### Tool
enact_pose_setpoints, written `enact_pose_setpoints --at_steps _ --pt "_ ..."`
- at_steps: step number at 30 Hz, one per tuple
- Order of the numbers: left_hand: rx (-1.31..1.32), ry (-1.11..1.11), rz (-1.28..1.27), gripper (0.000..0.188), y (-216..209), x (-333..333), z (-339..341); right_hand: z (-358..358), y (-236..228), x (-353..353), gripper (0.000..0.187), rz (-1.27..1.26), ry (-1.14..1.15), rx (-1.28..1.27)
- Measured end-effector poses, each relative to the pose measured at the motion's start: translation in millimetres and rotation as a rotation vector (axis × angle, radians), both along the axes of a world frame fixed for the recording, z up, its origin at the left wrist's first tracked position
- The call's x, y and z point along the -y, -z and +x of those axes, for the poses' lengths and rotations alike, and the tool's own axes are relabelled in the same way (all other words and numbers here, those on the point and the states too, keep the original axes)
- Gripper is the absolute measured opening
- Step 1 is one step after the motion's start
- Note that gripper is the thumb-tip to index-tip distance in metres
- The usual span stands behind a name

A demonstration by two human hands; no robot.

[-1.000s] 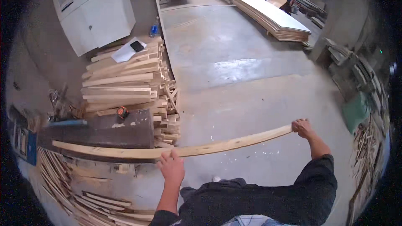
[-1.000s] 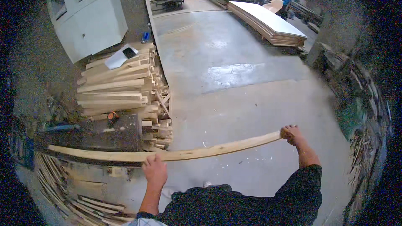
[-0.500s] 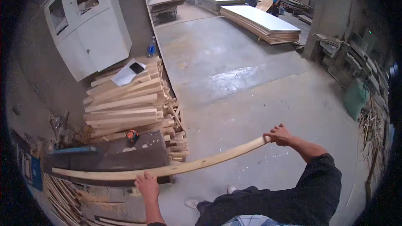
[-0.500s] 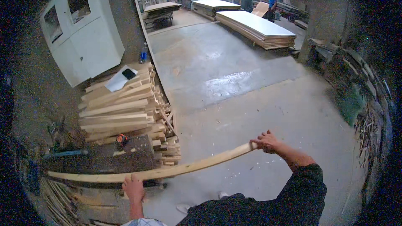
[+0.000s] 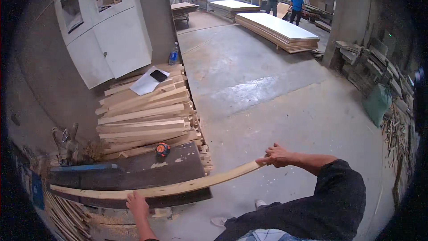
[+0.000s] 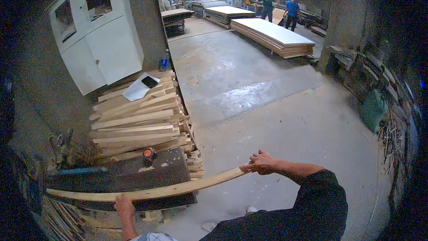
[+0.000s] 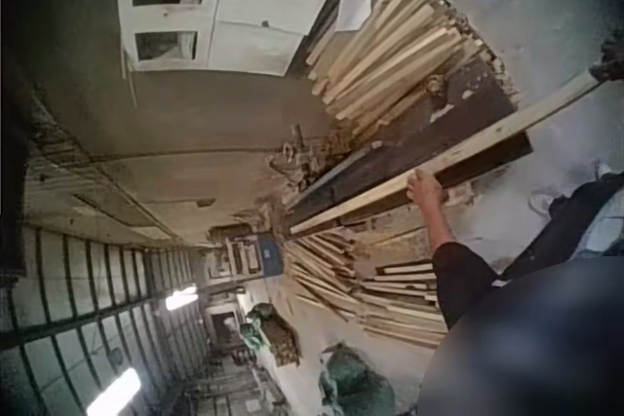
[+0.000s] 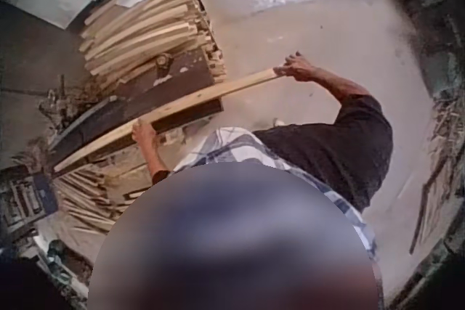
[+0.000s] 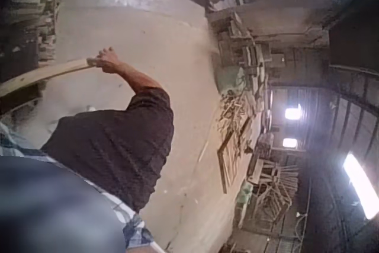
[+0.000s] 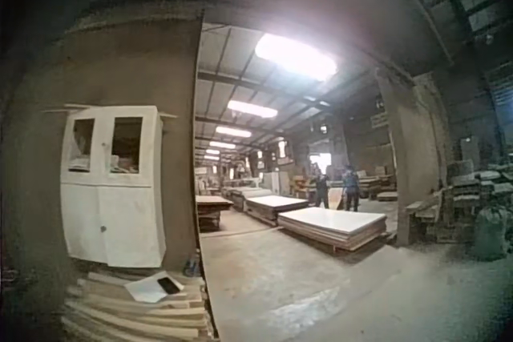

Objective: Smoothing wooden planks using a jointer machine in a factory.

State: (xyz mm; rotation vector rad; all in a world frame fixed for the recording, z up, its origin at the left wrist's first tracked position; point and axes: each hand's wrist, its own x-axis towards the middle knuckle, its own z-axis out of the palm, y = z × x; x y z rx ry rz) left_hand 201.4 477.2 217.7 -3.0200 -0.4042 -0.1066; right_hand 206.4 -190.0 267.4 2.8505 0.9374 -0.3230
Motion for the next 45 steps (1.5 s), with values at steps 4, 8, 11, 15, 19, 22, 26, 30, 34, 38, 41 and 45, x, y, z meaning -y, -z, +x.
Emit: enact_pose_setpoints --at_steps 4,8,11,15,19,22,26,30,34,38,41,45 --pt "-0.062 -0.073 0.007 0.051 -4 -59 9 10 -3 -63 0.049 0.069 -0.049 0.030" --pt "-0.234 -0.201 -0.179 0.060 -23 -112 19 21 -4 -126 0.057 0.054 -0.077 -0.042" --pt "-0.180 -0.199 -0.126 0.053 -30 -139 19 31 -9 -161 0.056 0.021 -0.111 -0.077" --pt "0.196 -0.091 -0.175 0.025 -20 -157 16 47 -13 -203 0.056 0.114 -0.094 -0.183" --pt "0.478 -0.103 -0.199 0.029 17 -124 -24 65 -15 -237 0.058 0.085 -0.184 -0.064" --pt "0.401 -0.229 -0.254 0.031 51 -64 -102 82 -12 -271 0.059 0.097 -0.242 -0.032" --pt "0.329 -0.602 -0.681 0.029 95 17 -187 107 -9 -317 0.055 0.209 -0.303 -0.066" --pt "0.334 -0.707 -0.721 0.030 160 53 -252 117 -5 -374 0.056 0.191 -0.368 -0.097" --pt "-0.089 -0.820 -0.820 0.036 208 53 -292 121 2 -444 0.058 0.327 -0.480 -0.072" --pt "0.011 -0.786 -0.845 0.035 226 21 -298 121 4 -528 0.057 0.361 -0.489 -0.126" --pt "0.035 -0.774 -0.812 0.036 232 -13 -293 122 6 -606 0.057 0.360 -0.516 -0.081" --pt "0.080 -0.860 -0.954 0.039 243 -65 -288 129 14 -727 0.053 0.325 -0.592 -0.080"
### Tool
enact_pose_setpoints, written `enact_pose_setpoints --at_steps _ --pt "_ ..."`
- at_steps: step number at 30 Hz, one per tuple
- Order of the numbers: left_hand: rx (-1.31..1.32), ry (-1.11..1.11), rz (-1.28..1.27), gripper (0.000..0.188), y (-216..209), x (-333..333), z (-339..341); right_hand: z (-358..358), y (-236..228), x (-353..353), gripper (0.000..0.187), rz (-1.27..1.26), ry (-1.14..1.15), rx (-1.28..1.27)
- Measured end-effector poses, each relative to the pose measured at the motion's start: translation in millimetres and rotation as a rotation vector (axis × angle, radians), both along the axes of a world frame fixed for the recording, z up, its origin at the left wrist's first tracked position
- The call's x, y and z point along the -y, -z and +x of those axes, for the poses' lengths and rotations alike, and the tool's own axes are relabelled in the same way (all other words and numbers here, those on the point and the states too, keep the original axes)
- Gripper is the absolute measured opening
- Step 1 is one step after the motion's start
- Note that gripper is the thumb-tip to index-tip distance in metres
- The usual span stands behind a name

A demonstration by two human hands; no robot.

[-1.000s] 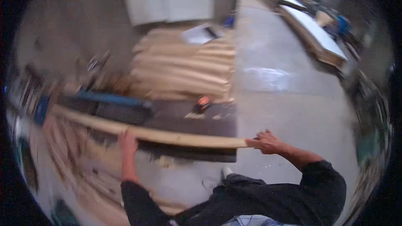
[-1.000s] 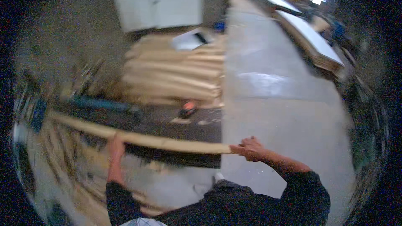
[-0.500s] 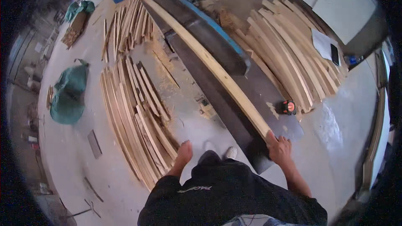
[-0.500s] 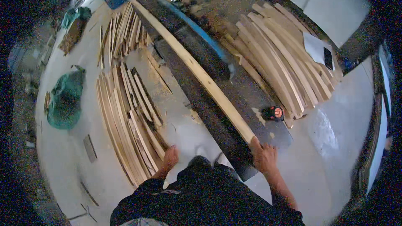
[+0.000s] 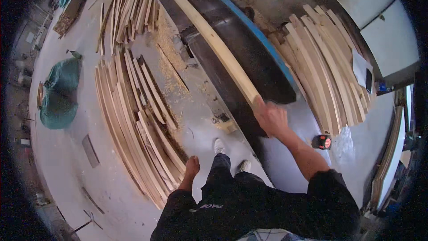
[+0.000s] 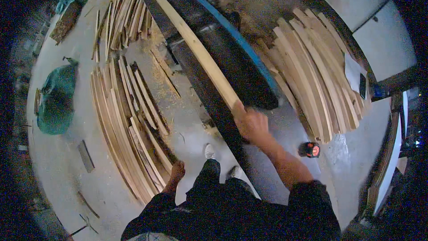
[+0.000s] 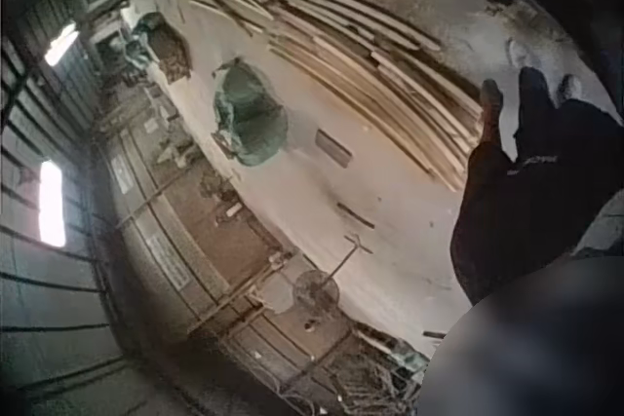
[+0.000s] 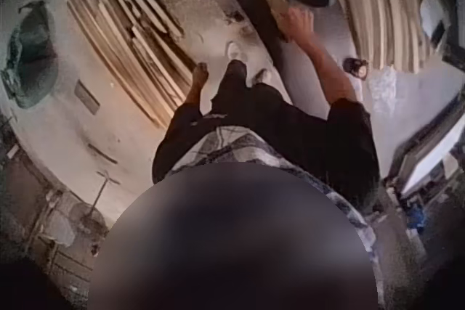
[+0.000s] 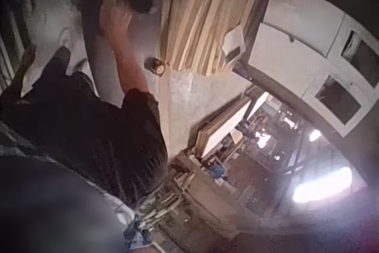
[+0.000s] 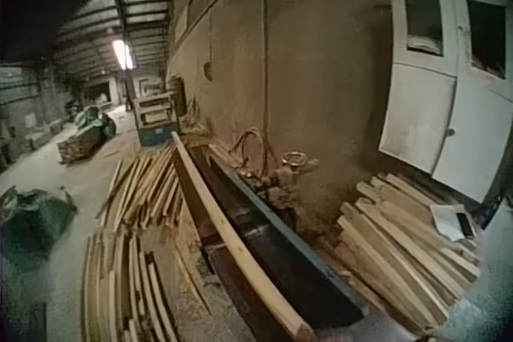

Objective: Smoothing wooden planks using a jointer machine in a factory.

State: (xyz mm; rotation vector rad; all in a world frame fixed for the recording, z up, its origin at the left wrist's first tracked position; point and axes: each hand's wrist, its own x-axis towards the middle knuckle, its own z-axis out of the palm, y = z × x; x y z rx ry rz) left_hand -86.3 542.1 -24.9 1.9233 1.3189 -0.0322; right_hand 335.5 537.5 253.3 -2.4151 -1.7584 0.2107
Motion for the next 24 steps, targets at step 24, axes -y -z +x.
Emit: enact_pose_setpoints --at_steps 24 --pt "-0.195 0.038 0.100 0.021 51 112 -92 -29 28 -177 0.058 0.181 0.040 0.152"
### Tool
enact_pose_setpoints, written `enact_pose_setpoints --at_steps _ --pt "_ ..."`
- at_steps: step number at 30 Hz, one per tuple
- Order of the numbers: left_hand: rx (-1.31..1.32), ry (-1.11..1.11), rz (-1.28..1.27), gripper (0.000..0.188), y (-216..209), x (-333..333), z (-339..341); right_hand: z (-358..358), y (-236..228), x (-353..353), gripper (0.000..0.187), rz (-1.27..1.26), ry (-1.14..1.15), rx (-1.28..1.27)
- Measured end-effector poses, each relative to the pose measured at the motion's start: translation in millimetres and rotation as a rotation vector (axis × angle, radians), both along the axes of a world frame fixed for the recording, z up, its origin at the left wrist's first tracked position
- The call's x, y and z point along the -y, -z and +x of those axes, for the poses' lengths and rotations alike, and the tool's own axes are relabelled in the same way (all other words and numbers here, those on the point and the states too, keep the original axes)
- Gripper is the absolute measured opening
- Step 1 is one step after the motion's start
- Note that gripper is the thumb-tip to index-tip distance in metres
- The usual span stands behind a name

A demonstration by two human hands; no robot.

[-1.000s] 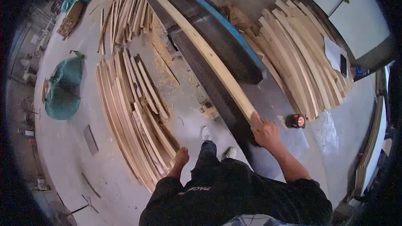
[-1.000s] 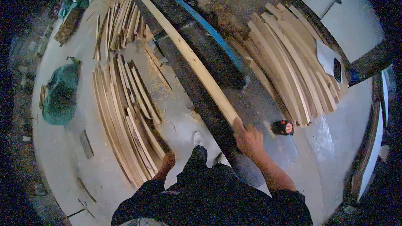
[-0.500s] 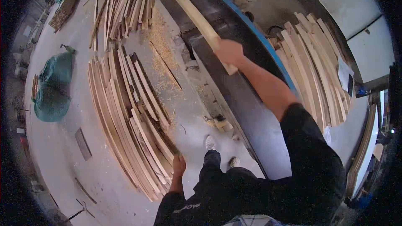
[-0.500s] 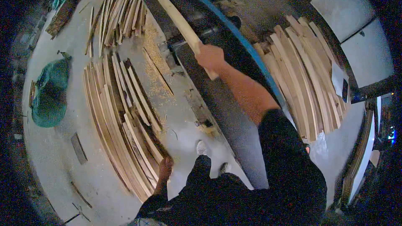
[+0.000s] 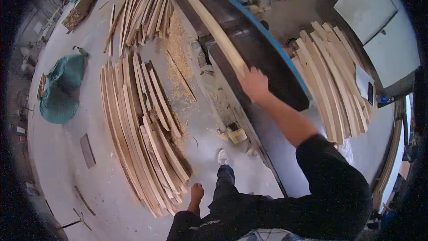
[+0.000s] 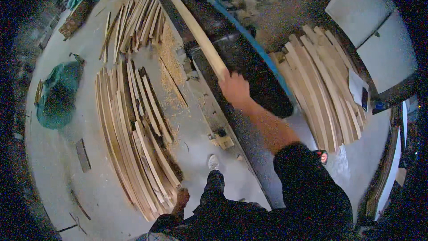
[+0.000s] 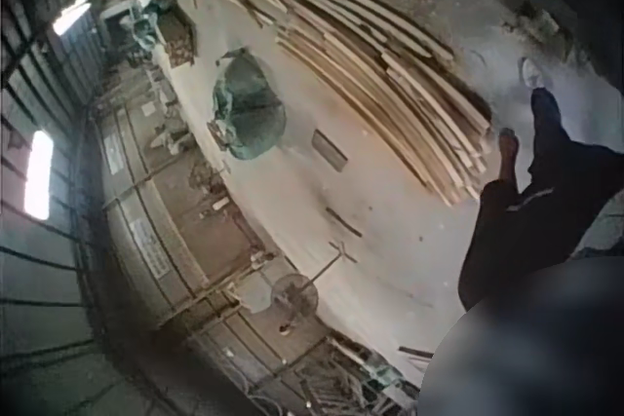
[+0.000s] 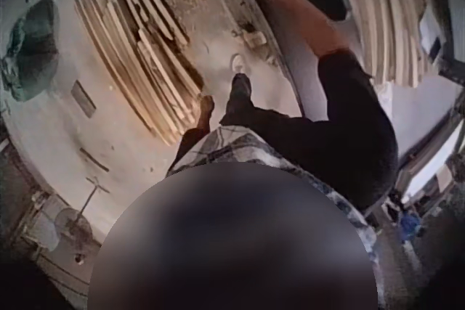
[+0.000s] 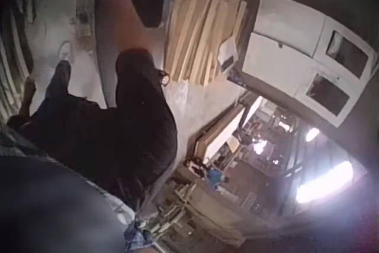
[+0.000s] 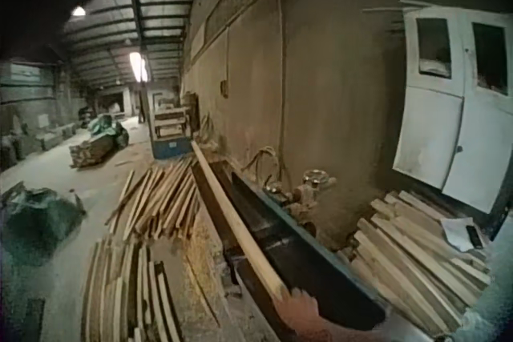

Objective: Smoothing wooden planks using a jointer machine in a factory.

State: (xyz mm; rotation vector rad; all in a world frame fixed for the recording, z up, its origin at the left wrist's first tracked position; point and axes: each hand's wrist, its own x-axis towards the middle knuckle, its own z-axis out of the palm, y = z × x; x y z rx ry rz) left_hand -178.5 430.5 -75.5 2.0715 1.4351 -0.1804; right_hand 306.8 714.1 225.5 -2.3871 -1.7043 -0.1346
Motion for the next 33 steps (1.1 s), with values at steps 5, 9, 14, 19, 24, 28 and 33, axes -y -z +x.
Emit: enact_pose_setpoints --at_steps 5,9,14,19,24,28,33 --pt "0.316 -0.096 0.445 0.025 -36 -44 80 -16 -18 217 0.066 -0.056 0.008 -0.131" --pt "0.643 -0.132 0.636 0.019 -149 -51 170 -32 -23 406 0.060 0.021 0.032 -0.157" --pt "0.741 0.150 0.719 0.030 -274 -34 284 -55 -32 635 0.071 -0.140 0.106 -0.207" --pt "0.520 0.361 0.778 0.040 -311 8 352 -93 -27 827 0.071 -0.310 0.352 -0.224" --pt "0.300 0.638 0.818 0.034 -304 97 355 -127 -1 1023 0.059 -0.605 0.685 -0.203" --pt "0.462 0.967 0.815 0.032 -306 213 339 -161 20 1192 0.070 -0.619 0.824 0.026" --pt "0.368 1.506 0.628 0.044 -330 332 323 -174 -12 1310 0.025 -0.748 1.084 -0.131"
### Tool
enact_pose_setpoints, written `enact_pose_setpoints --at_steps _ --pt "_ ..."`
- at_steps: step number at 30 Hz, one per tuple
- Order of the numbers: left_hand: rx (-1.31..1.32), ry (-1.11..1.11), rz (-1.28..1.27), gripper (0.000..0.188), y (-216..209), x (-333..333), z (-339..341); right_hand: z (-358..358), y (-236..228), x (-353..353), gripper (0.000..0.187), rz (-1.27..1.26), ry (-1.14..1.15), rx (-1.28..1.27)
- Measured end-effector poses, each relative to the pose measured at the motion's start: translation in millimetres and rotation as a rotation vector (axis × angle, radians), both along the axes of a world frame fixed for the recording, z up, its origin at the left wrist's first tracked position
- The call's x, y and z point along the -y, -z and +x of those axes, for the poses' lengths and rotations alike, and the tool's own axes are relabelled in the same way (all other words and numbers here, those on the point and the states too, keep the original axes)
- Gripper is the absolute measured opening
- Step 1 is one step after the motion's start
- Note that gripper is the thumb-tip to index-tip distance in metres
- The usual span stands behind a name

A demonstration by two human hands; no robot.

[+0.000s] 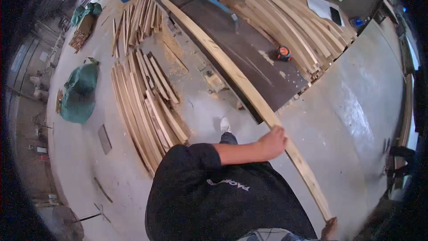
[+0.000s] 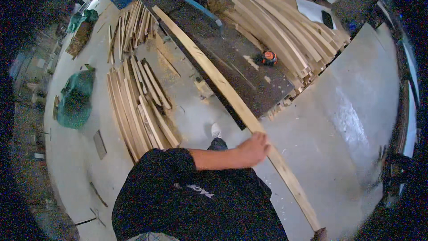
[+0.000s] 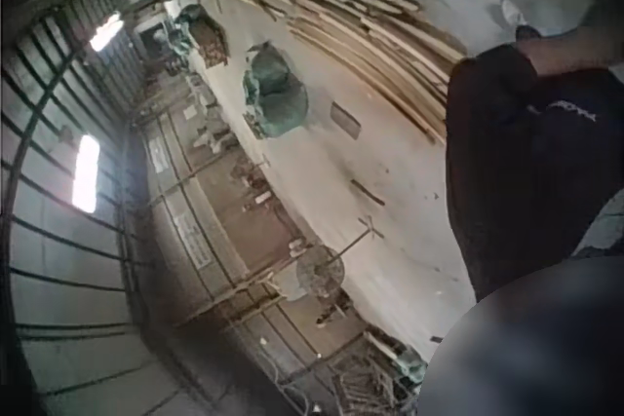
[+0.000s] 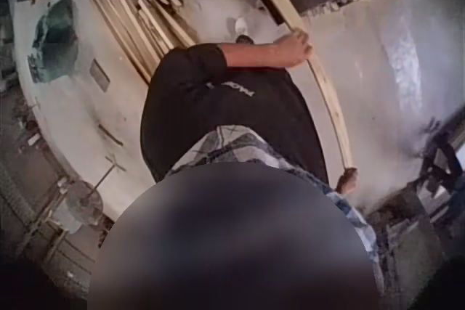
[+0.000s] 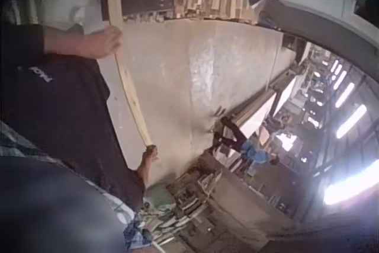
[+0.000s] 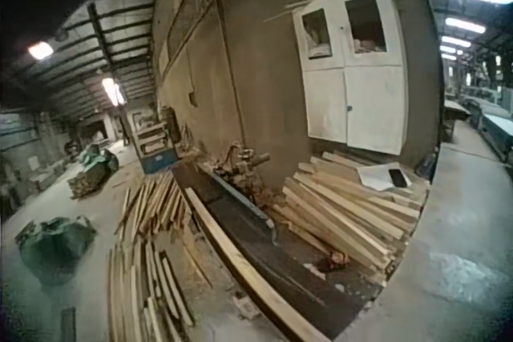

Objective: Smoothing wooden planks using a jointer machine in a factory.

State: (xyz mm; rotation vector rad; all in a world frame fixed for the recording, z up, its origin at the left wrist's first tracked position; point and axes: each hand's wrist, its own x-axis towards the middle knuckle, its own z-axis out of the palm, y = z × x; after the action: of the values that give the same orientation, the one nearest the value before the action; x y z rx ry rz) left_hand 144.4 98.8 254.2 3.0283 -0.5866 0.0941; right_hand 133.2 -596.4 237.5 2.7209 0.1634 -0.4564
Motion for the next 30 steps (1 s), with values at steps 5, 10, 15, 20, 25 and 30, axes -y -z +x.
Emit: enact_pose_setpoints --at_steps 5,10,15,20,25,30 --pt "-0.135 0.167 -0.019 0.051 -13 25 5 0 -15 18 0.023 0.066 0.212 -0.075" --pt "-0.048 -0.047 -0.011 0.048 -4 -2 0 14 -9 -12 0.039 0.069 0.207 -0.128" --pt "0.037 -0.211 -0.081 0.049 5 -67 6 20 -25 -90 0.049 0.149 -0.047 -0.050" --pt "-0.003 -0.328 -0.153 0.050 8 -146 10 27 -32 -183 0.058 0.237 -0.211 -0.003" --pt "0.058 -0.464 -0.140 0.050 15 -241 16 34 -31 -281 0.060 0.334 -0.415 -0.004" --pt "0.131 -0.557 -0.048 0.051 30 -360 20 47 -26 -402 0.070 0.337 -0.598 -0.020"
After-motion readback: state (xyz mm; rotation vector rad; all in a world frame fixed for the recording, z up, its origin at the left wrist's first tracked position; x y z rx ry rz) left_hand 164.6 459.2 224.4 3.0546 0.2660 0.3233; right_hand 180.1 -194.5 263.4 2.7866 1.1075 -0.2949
